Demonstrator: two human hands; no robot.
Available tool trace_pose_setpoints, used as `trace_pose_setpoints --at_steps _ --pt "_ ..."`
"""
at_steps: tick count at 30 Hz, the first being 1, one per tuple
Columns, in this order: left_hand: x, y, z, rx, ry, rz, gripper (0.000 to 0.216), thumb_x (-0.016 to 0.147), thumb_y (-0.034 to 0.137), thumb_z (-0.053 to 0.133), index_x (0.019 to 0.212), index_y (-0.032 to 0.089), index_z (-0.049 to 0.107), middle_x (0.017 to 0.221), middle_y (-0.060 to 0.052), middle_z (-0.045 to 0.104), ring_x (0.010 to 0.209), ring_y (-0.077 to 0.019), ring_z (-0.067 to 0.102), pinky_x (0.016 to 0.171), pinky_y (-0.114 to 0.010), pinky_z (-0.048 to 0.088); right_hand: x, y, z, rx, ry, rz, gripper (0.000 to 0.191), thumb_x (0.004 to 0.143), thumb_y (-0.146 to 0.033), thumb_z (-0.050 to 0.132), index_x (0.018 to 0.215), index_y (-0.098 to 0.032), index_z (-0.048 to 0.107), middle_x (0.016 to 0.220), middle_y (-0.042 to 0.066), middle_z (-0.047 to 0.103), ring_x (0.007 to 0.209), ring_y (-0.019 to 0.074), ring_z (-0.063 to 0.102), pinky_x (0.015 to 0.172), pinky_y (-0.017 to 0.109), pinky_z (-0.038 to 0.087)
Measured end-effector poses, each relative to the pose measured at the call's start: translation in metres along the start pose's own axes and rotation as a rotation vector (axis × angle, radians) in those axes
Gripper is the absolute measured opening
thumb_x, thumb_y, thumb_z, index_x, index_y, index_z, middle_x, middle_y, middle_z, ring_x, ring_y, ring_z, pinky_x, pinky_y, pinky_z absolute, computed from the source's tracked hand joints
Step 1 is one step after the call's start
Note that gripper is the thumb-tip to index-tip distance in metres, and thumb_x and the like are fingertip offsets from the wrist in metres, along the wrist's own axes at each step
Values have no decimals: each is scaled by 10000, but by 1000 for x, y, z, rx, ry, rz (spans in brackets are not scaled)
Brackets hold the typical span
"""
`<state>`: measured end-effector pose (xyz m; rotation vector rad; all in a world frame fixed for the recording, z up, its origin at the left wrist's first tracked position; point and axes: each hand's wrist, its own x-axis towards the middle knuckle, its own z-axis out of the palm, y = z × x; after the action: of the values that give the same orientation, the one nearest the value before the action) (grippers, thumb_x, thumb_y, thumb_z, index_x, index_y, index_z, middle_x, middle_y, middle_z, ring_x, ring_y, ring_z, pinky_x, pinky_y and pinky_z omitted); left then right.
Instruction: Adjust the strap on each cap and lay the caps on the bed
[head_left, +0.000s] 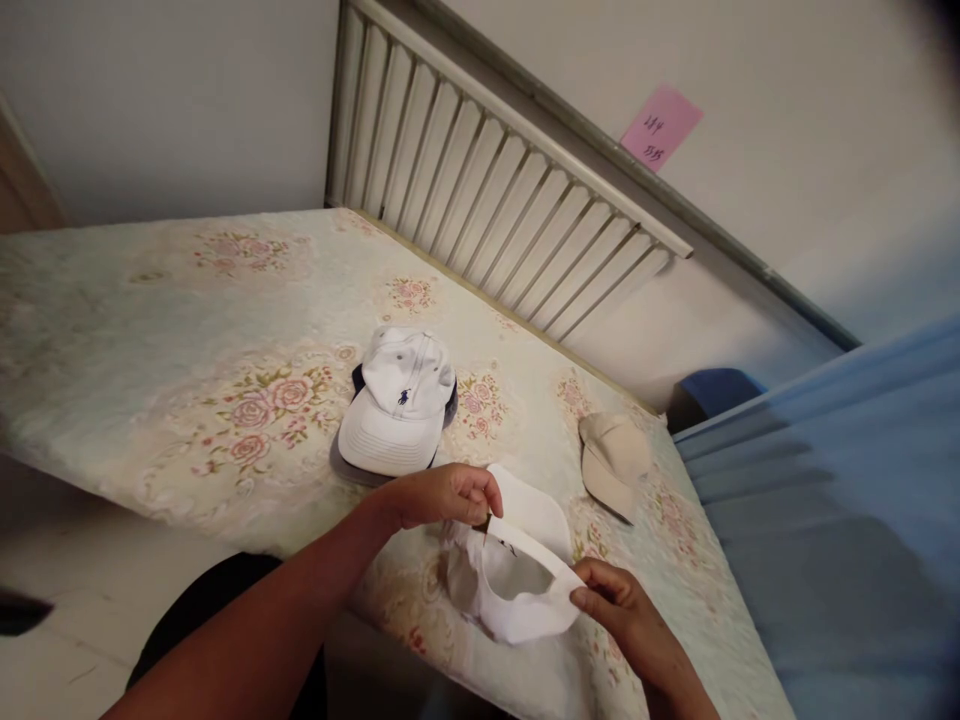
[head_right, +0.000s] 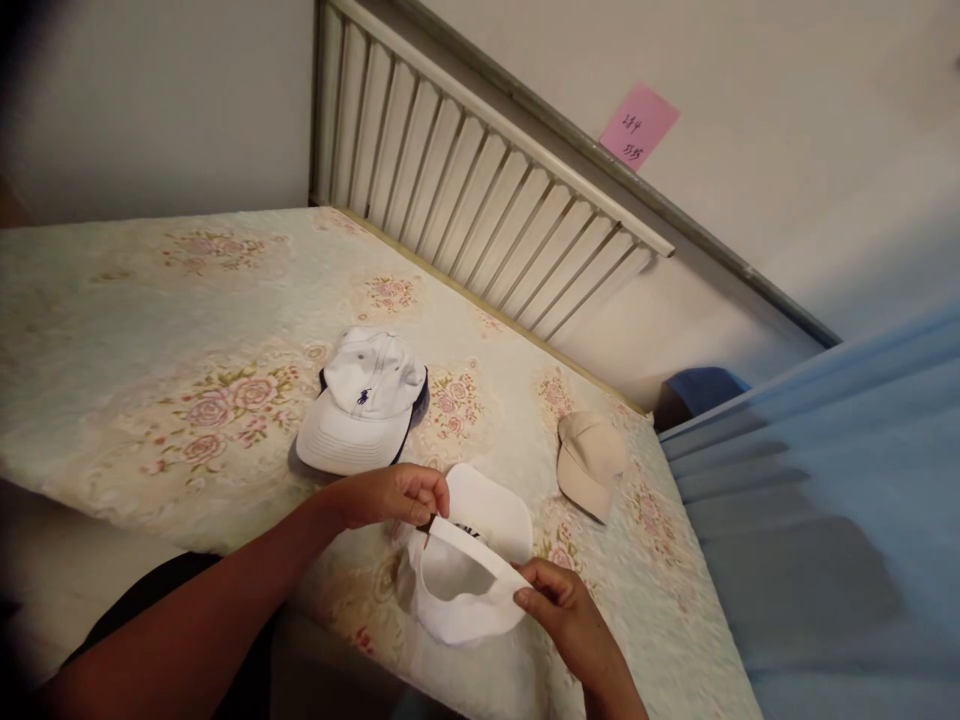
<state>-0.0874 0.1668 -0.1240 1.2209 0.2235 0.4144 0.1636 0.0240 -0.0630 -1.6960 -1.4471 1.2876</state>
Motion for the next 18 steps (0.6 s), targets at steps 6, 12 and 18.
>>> trace_pose_setpoints --at_steps 6,12,18 --pt "-4 5 0 -27 92 94 213 733 286 637 893 146 621 699 12 588 615 -82 475 597 -198 328 -1 -3 -10 107 94 -90 250 705 -412 676 670 -169 630 627 0 577 618 148 492 608 272 370" --pt "-3 3 -2 -210 137 127 345 798 449 557 921 132 614 810 -34 599 674 -110 496 615 -224 363 -7 -55 -15 373 208 -143 228 647 -378 739 642 -175 635 589 11 593 570 136 508 564 255 394" --pt "0 -10 7 -475 -31 169 460 622 471 727 912 127 633 821 -42 630 716 -124 548 639 -211 386 -9 -103 -22 562 358 -104 179 646 -295 752 751 -213 633 617 2 635 497 137 551 489 250 442"
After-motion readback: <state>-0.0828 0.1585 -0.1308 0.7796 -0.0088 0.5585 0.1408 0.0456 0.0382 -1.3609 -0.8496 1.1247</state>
